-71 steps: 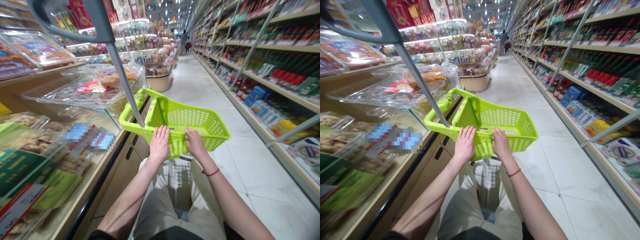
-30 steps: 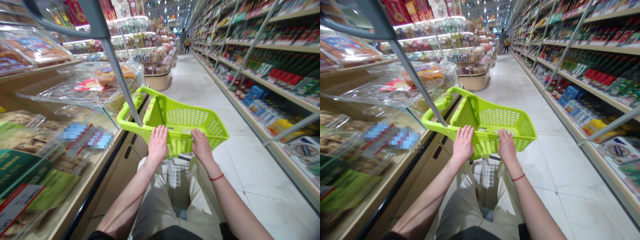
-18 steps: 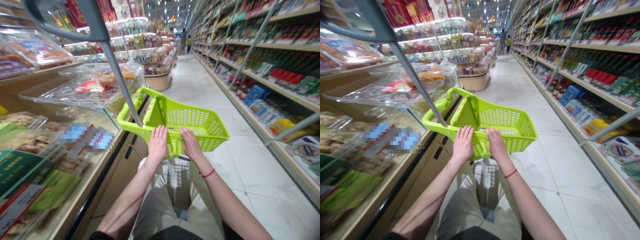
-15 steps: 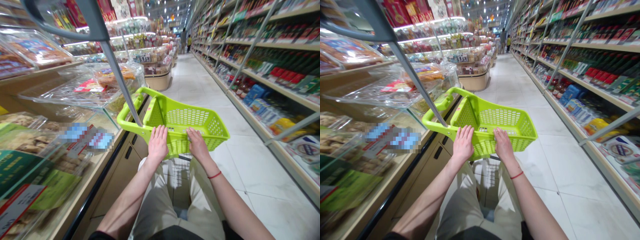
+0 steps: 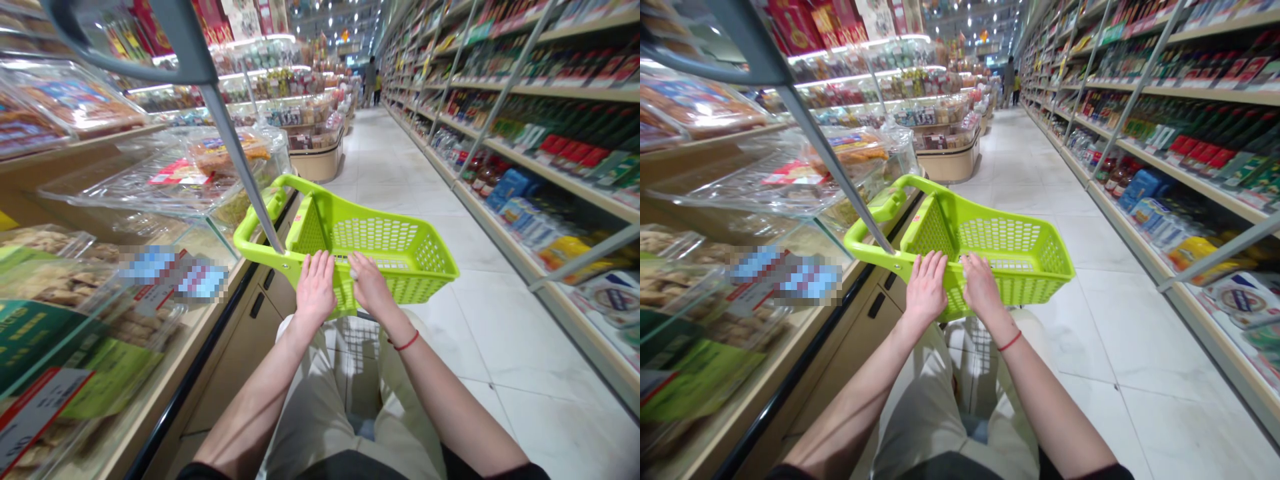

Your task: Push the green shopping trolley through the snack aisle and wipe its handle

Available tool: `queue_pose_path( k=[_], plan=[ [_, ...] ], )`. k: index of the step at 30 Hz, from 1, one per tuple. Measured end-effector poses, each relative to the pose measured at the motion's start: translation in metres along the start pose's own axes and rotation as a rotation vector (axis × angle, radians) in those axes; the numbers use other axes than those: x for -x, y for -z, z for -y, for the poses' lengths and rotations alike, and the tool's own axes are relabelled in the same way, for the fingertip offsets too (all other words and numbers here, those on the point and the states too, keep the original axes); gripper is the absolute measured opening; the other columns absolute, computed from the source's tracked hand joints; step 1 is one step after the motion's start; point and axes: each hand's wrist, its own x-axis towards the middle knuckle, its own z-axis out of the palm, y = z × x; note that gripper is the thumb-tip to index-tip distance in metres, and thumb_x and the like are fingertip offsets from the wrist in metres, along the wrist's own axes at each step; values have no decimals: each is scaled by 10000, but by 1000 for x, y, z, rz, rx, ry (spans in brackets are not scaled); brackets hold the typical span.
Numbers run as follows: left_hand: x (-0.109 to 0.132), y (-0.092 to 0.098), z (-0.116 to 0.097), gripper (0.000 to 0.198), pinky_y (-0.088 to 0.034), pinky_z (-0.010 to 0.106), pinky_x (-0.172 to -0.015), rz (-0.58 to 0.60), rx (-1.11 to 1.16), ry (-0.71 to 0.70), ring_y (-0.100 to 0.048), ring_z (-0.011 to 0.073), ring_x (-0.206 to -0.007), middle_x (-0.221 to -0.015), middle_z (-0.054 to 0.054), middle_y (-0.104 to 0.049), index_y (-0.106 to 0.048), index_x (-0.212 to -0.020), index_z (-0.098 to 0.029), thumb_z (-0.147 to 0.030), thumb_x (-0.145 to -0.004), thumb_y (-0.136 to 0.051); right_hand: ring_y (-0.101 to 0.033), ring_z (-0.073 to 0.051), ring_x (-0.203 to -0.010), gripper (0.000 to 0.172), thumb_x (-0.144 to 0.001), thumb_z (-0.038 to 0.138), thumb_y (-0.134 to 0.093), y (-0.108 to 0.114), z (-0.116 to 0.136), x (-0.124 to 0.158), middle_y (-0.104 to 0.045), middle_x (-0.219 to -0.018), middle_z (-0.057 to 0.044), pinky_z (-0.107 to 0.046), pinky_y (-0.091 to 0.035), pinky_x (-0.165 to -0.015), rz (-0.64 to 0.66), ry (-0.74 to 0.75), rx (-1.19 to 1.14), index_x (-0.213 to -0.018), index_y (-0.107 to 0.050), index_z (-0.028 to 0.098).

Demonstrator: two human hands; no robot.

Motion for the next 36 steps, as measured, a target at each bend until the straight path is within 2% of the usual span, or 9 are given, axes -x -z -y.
queue_pose_path(
  k=[3, 5, 9, 13, 16, 21, 25, 28, 36],
  plan=[
    [1, 0, 1, 664, -195, 485, -1254, 3, 1, 3, -379, 273, -1442, -1498, 138, -487, -450, -1427, -49, -93, -765, -467, -362, -275, -1445, 764, -677, -30, -400, -4, 19, -7, -447, -1508, -219, -538, -275, -1204, 32, 95, -51, -1435, -460, 41],
    [1, 0, 2, 665, -192, 487, -1256, 10, 2, 5, -374, 271, -1445, -1503, 139, -481, -447, -1430, -53, -96, -767, -470, -346, -273, -1454, 761, -691, -31, -386, -5, 19, -5, -429, -1523, -212, -550, -270, -1203, 19, 112, -36, -1445, -448, 50],
    [2, 1, 3, 673, -188, 481, -1257, 16, 2, -1, -375, 282, -1442, -1507, 142, -475, -451, -1424, -37, -96, -754, -482, -377, -264, -1437, 720, -725, -46, -372, 1, -4, 12, -475, -1492, -196, -532, -298, -1195, -34, 76, 49, -1431, -462, 65],
    [2, 1, 3, 680, -181, 478, -1260, 13, 10, 2, -374, 284, -1442, -1502, 142, -481, -453, -1424, -35, -91, -747, -488, -440, -269, -1395, 688, -722, -53, -390, 11, -36, 33, -535, -1438, -192, -531, -322, -1180, -100, -50, 162, -1386, -506, 78],
    [1, 2, 2, 691, -179, 484, -1261, 17, 14, 11, -382, 290, -1437, -1504, 148, -477, -454, -1423, -32, -90, -736, -498, -467, -274, -1373, 675, -713, -50, -399, 15, -47, 40, -554, -1416, -199, -534, -332, -1170, -124, -124, 207, -1366, -520, 75],
    [1, 2, 1, 692, -183, 488, -1259, 25, 19, 19, -382, 292, -1437, -1510, 147, -470, -452, -1424, -34, -89, -736, -497, -448, -284, -1385, 650, -723, -40, -403, 10, -31, 29, -533, -1428, -220, -538, -324, -1172, -97, -162, 181, -1356, -522, 51],
    [2, 2, 1, 691, -193, 500, -1254, 21, 15, 14, -378, 290, -1441, -1513, 145, -467, -444, -1431, -44, -89, -743, -491, -387, -274, -1430, 703, -719, -44, -402, 4, -10, 14, -473, -1493, -201, -531, -301, -1190, -31, -27, 100, -1408, -479, 69],
    [2, 3, 1, 690, -203, 495, -1251, 23, 7, 10, -379, 288, -1442, -1512, 142, -469, -443, -1433, -44, -86, -746, -484, -367, -271, -1444, 738, -719, -49, -398, 4, -8, 13, -442, -1526, -174, -548, -298, -1188, -22, 45, 88, -1438, -453, 106],
    [2, 2, 2, 694, -187, 488, -1260, 34, 18, 16, -365, 283, -1452, -1518, 147, -460, -438, -1438, -46, -93, -748, -495, -464, -261, -1380, 702, -723, -41, -405, 15, -55, 41, -553, -1436, -154, -564, -308, -1172, -128, -102, 223, -1393, -512, 137]
  ],
)
